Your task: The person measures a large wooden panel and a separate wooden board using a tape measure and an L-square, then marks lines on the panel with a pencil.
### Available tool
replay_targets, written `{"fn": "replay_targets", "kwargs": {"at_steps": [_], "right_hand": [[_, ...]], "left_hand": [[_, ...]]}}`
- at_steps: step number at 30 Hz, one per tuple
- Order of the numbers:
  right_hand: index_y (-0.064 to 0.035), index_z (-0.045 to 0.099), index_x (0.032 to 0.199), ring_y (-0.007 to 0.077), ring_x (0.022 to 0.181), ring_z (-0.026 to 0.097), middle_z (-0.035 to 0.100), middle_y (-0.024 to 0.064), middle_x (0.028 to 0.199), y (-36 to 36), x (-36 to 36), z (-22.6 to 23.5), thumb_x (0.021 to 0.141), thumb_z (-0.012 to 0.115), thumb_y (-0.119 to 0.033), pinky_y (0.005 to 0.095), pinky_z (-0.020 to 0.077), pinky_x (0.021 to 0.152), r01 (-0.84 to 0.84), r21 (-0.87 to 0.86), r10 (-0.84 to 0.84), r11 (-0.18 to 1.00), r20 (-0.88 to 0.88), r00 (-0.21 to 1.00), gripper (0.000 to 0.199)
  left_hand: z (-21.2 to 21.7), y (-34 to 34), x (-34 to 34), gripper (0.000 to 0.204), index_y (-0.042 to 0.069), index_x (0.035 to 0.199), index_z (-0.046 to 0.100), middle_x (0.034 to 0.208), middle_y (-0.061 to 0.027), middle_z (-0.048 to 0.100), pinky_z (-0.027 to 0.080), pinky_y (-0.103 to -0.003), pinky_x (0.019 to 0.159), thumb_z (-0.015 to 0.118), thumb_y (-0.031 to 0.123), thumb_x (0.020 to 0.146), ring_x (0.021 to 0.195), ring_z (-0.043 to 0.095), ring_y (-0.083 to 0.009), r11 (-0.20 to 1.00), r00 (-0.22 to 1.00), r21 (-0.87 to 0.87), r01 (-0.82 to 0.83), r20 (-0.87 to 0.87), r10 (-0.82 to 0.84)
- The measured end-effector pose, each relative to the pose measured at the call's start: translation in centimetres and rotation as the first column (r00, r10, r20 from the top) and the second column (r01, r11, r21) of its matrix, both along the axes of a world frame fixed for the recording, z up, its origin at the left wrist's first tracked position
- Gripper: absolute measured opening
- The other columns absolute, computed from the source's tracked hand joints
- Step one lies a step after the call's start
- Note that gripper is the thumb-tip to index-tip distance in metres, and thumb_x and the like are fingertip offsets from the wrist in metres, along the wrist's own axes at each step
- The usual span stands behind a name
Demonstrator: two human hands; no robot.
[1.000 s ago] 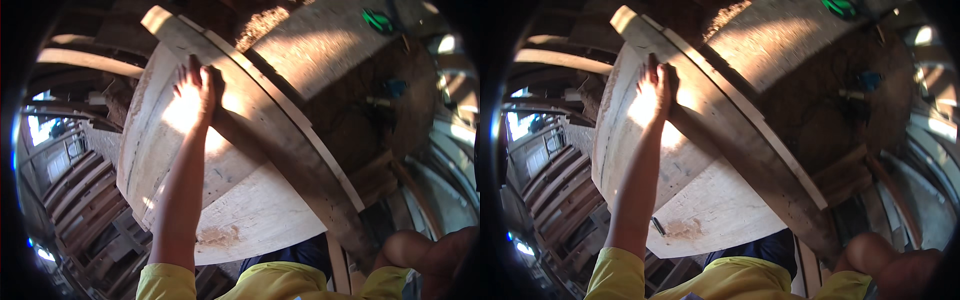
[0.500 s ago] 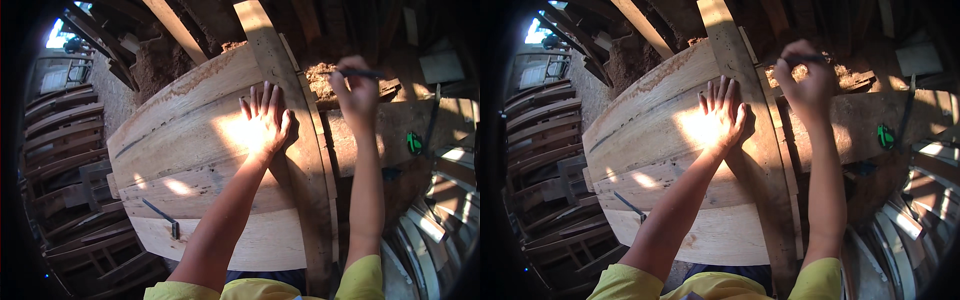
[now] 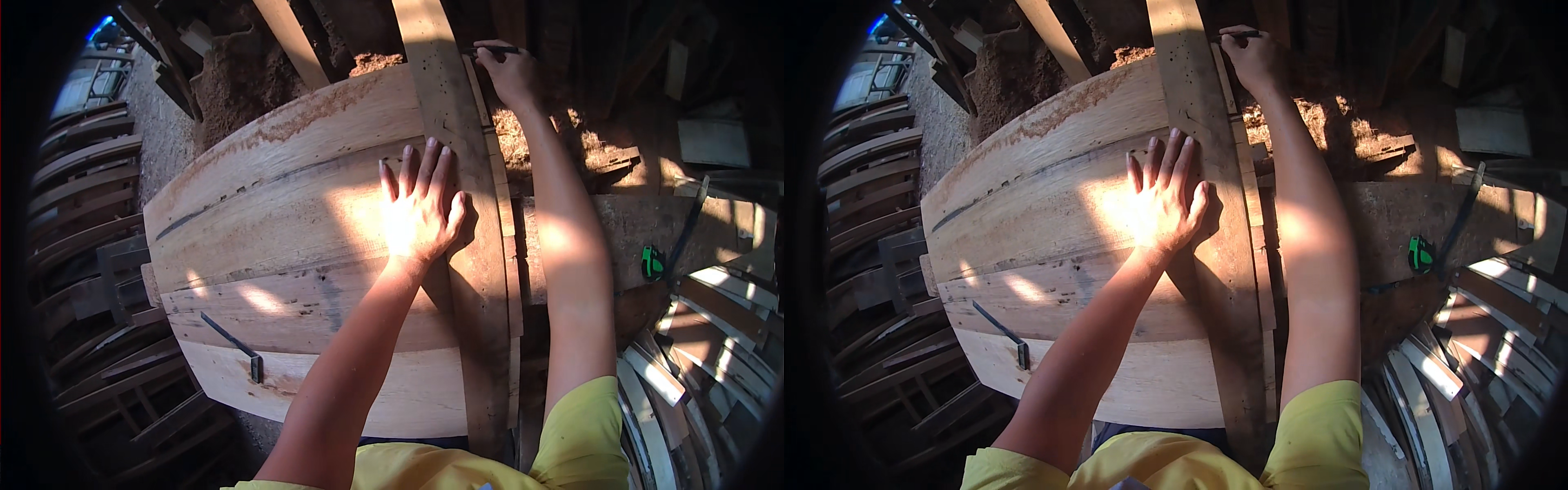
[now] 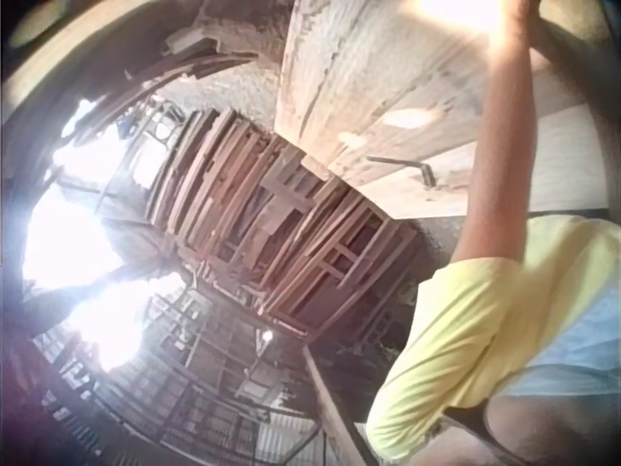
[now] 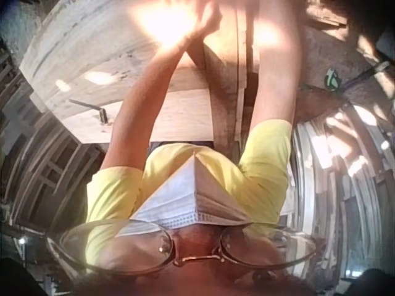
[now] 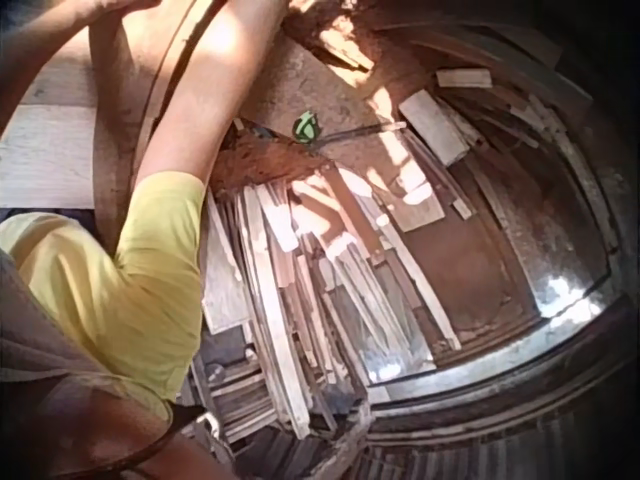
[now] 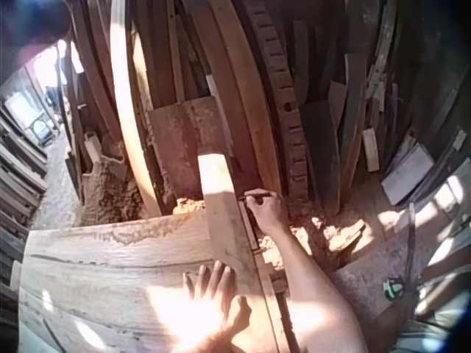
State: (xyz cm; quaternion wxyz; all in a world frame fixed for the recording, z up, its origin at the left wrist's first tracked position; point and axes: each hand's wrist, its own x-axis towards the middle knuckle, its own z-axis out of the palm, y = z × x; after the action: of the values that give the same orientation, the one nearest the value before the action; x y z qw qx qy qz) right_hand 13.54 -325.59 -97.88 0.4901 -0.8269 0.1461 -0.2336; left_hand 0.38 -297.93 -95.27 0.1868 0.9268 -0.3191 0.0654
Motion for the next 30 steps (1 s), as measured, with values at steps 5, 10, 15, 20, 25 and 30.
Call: {"fn": "replay_targets", "kwargs": {"at_steps": [5, 10, 15, 20, 25, 30], "right_hand": [[-0.0183, 0.083, 0.111, 0.0318, 0.097, 0.078, 0.081, 0.011, 0.102, 0.4, -0.3, 0.5, 0.097, 0.069, -0.035, 0.0398, 0.0612, 0.084, -0.002, -0.106, -0.005, 0.994, -0.064, 0.998, 0.026], [-0.0184, 0.083, 0.11, 0.0339, 0.098, 0.077, 0.08, 0.0107, 0.103, 0.0, -1.8, 1.3, 0.097, 0.067, -0.039, 0.0422, 0.0614, 0.085, -0.052, -0.235, 0.039, 0.971, -0.062, 0.997, 0.029], [-0.0139, 0.082, 0.105, 0.0346, 0.081, 0.077, 0.076, 0.0161, 0.085, 2.3, -6.2, 3.2, 0.096, 0.071, -0.032, 0.041, 0.0601, 0.074, -0.071, -0.214, 0.05, 0.974, -0.102, 0.993, 0.023], [-0.0093, 0.081, 0.105, 0.0299, 0.069, 0.074, 0.075, 0.0166, 0.081, 3.8, -11.2, 3.5, 0.097, 0.072, -0.026, 0.0381, 0.0573, 0.066, -0.077, -0.11, 0.069, 0.991, -0.077, 0.995, 0.021], [-0.0065, 0.081, 0.111, 0.0147, 0.069, 0.071, 0.079, 0.0102, 0.088, 5.6, -16.2, 5.5, 0.1, 0.073, -0.026, 0.0301, 0.0556, 0.067, -0.083, -0.021, 0.077, 0.996, -0.209, 0.975, 0.023], [-0.003, 0.08, 0.113, 0.0132, 0.085, 0.074, 0.081, 0.0113, 0.101, 7.7, -21.9, 5.3, 0.1, 0.075, -0.018, 0.0275, 0.057, 0.077, -0.018, 0.119, 0.04, 0.993, -0.184, 0.982, 0.02]], "left_hand": [[0.0, 0.0, 0.0, 0.067, 0.014, 0.157, 0.053, 0.167, -0.0102, 0.046, 0.02, -0.07, 0.127, 0.061, 0.046, 0.098, 0.153, 0.041, -0.0393, 1.0, 1.0, 0.003, -0.005, -0.008, 0.005], [0.0, -0.3, 0.0, 0.067, 0.015, 0.157, 0.053, 0.167, -0.0091, 0.046, 0.019, -0.07, 0.127, 0.061, 0.046, 0.098, 0.153, 0.041, -0.039, 1.0, 1.0, 0.005, -0.003, -0.017, 0.003], [-0.1, -0.1, 0.0, 0.067, 0.016, 0.157, 0.053, 0.167, -0.0081, 0.046, 0.021, -0.07, 0.126, 0.061, 0.047, 0.098, 0.152, 0.042, -0.0389, 1.0, 1.0, 0.011, -0.013, -0.007, 0.013], [-0.3, -0.1, -0.1, 0.068, 0.016, 0.158, 0.052, 0.167, -0.0083, 0.047, 0.022, -0.069, 0.126, 0.062, 0.046, 0.097, 0.152, 0.043, -0.0386, 1.0, 1.0, 0.018, -0.001, 0.02, 0.001], [-0.6, 0.0, 0.0, 0.068, 0.016, 0.158, 0.052, 0.167, -0.0083, 0.046, 0.022, -0.069, 0.126, 0.062, 0.045, 0.097, 0.153, 0.042, -0.0378, 1.0, 0.999, 0.02, 0.004, 0.033, -0.005], [-0.9, -0.2, -0.1, 0.068, 0.017, 0.16, 0.049, 0.168, -0.0085, 0.045, 0.022, -0.068, 0.126, 0.061, 0.045, 0.099, 0.153, 0.041, -0.0378, 1.0, 0.999, 0.013, 0.013, 0.042, -0.013]]}}
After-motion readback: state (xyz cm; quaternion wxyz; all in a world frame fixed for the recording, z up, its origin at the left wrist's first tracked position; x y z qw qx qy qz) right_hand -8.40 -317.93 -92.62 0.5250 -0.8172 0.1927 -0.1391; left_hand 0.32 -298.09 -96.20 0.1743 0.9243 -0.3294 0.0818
